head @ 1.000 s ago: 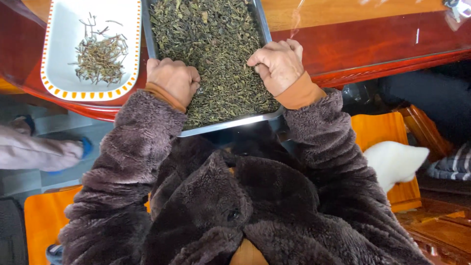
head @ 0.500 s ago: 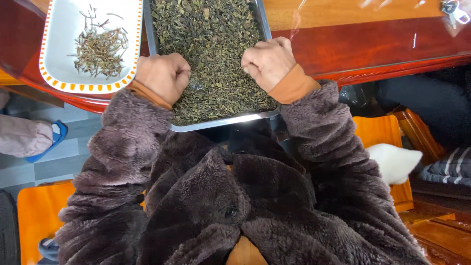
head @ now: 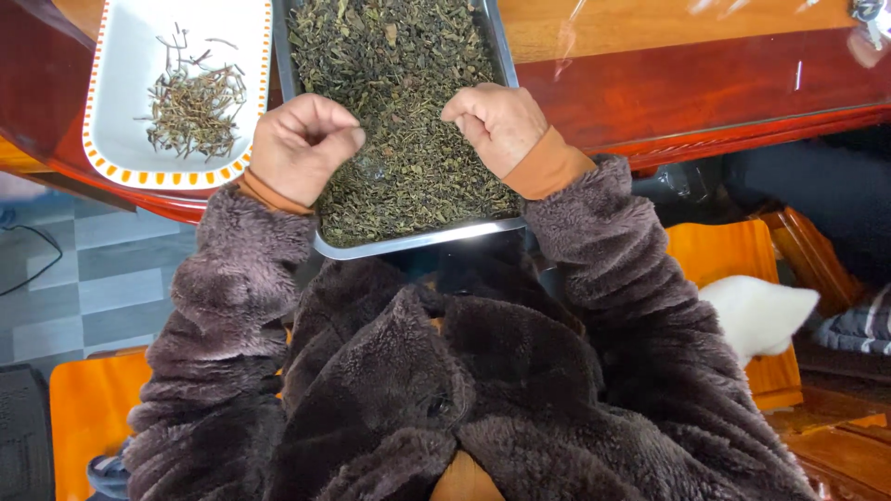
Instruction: The person sits and sorts dried green leaves in a metal tray by hand, picking out larger stems and twigs and placing them into a white bowl on the left. The person continues to sift through the leaves and transfer the separated stems throughout the video.
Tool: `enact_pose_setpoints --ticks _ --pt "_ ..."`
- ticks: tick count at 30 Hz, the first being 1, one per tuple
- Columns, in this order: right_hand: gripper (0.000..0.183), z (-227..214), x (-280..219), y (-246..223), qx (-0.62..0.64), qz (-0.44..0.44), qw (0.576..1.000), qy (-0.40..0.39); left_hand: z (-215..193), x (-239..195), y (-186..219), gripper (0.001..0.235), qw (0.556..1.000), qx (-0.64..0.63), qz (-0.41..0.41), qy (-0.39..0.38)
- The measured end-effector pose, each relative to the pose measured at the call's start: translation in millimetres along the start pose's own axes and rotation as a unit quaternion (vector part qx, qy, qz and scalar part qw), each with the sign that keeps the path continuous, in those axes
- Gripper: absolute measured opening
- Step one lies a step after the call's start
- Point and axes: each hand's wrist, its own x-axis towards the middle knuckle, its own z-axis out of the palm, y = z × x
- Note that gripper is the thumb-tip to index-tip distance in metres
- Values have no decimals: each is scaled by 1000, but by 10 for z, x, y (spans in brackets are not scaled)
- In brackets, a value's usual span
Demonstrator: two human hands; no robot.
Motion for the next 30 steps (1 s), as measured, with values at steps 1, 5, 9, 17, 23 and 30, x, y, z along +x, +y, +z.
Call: enact_pose_setpoints --ticks 1,5,9,17,23,30 --pt "21 34 14 35 2 13 1000 13 6 16 -30 14 997 -69 -37 18" --pt "11 89 70 51 5 47 999 8 4 25 -8 21 903 -381 -187 62" --pt "15 157 180 -39 -14 68 995 -67 38 84 -37 23 853 -459 -239 72" --pt "17 127 80 -80 -30 20 999 2 86 63 -259 20 893 -389 -210 88" --pt "12 73 48 -157 -2 19 998 66 72 35 -348 19 923 -324 -182 102" --pt "15 -59 165 -328 -21 -23 992 120 162 63 -92 16 886 -423 -163 96"
